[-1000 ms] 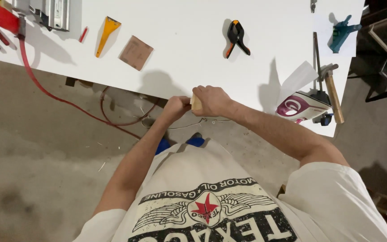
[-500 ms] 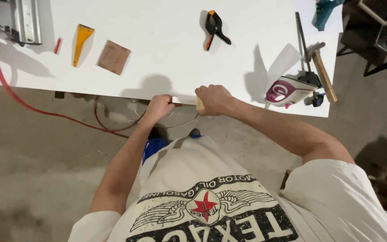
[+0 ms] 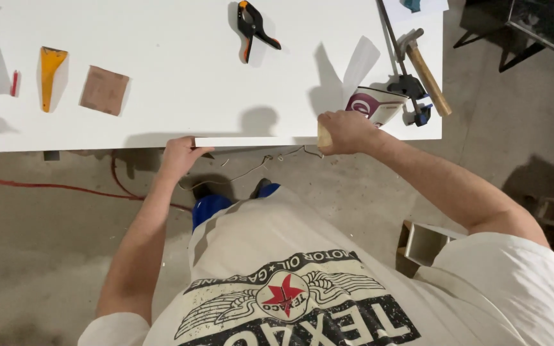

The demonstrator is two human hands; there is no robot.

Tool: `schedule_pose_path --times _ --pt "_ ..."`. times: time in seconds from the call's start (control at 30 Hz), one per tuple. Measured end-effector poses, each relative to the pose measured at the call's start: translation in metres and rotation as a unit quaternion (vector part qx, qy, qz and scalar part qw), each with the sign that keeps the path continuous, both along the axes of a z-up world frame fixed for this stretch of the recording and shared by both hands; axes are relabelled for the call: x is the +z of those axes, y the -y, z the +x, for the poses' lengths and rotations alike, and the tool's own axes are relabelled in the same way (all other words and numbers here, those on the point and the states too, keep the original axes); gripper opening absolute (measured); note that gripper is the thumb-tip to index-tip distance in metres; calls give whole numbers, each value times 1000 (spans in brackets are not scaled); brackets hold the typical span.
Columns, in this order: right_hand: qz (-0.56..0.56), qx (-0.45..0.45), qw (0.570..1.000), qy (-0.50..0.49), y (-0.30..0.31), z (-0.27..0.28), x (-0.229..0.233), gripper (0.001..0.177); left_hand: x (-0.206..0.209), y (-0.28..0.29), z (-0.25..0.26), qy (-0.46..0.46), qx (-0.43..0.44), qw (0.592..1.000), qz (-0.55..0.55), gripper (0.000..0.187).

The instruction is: The person applies a white edge banding strip to the edge of a white board. They use a clothes iron to heat and adhere the strip, then use a small wooden block to press it down. Finally, they use a yellow plastic scraper to trim the excess banding flush with the board's surface.

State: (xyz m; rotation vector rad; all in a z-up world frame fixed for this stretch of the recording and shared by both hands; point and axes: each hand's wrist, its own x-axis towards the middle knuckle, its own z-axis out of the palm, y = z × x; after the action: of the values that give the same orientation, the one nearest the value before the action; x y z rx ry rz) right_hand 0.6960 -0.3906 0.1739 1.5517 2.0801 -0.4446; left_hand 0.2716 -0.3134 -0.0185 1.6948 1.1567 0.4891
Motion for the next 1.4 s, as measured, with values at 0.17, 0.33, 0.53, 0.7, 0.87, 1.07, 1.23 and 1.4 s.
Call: schedule_pose_path --times 0.17,0.33,0.53,0.7,0.87,1.07,1.23,1.4 --pt "37 30 998 -46 1 -3 -37 72 23 3 6 2 -1 1000 3 49" --pt "-38 28 999 -9 -33 -63 -38 69 30 1 9 -12 3 1000 18 46" --pt "-60 91 994 -1 -71 -162 -39 70 28 -2 8 -15 -23 999 45 44" --pt "-41 134 989 -40 -95 -225 -40 71 27 -2 8 -14 -35 999 -4 27" --pt "-20 115 990 -83 -97 -241 -47 74 -77 -5 11 12 -23 1000 -14 19" --pt "-29 92 992 -83 -91 -244 -25 70 -52 -3 11 -19 -33 999 -8 17" --pt "-48 102 993 -19 -73 -206 -30 66 35 -5 5 -20 -57 998 0 24" --pt "-67 56 996 33 -51 -140 -23 66 9 -3 1 -50 -51 996 47 34"
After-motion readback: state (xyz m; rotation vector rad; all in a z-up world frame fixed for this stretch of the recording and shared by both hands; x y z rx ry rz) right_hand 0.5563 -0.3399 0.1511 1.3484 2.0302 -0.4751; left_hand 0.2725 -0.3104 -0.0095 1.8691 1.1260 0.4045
